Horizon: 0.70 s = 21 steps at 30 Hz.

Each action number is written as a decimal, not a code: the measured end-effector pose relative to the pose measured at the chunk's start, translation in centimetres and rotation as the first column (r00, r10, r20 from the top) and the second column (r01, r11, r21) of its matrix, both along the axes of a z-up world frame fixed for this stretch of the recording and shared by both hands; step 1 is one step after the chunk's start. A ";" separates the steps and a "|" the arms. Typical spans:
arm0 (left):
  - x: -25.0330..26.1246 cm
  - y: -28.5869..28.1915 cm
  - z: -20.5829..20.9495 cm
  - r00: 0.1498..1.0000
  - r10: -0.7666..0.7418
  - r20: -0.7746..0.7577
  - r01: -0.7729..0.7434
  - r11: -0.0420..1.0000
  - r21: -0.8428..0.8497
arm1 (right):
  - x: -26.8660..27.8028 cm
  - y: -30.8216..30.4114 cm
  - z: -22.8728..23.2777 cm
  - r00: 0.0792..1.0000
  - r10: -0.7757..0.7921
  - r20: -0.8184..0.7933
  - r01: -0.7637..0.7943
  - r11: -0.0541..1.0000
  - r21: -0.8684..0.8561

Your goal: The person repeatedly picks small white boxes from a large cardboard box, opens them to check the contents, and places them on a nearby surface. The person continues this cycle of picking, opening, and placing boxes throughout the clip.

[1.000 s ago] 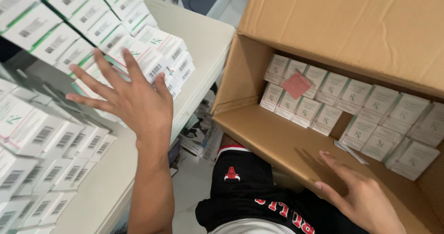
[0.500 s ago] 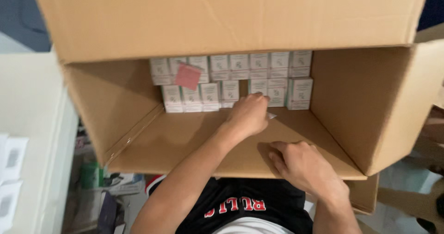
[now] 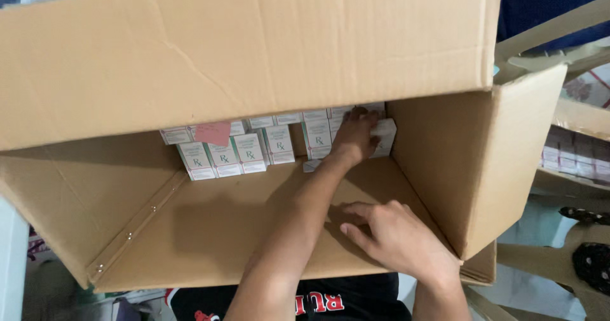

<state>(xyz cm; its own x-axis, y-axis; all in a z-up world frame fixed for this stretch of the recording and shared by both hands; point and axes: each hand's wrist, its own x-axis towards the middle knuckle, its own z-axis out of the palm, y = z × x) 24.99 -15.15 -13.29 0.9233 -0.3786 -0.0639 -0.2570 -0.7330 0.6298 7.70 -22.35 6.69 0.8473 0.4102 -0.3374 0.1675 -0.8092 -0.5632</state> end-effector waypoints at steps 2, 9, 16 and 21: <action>-0.7 0.8 1.5 0.997 0.037 -0.070 -0.041 0.998 -0.056 | -0.1 -0.1 -0.2 1.000 -0.019 0.019 0.018 0.998 0.059; -6.7 10.9 10.3 0.984 0.028 0.177 0.030 0.947 -0.319 | -0.1 0.3 -0.7 1.000 -0.015 0.028 0.017 0.997 -0.074; -19.0 20.4 13.5 0.942 0.336 0.008 -0.281 0.798 -0.533 | -0.9 2.5 -0.3 0.984 -0.075 0.161 0.044 0.981 0.189; -23.9 21.0 11.2 0.957 0.279 -0.080 -0.214 0.496 -0.841 | -2.7 6.0 -1.5 0.793 0.085 0.603 -0.348 0.876 0.334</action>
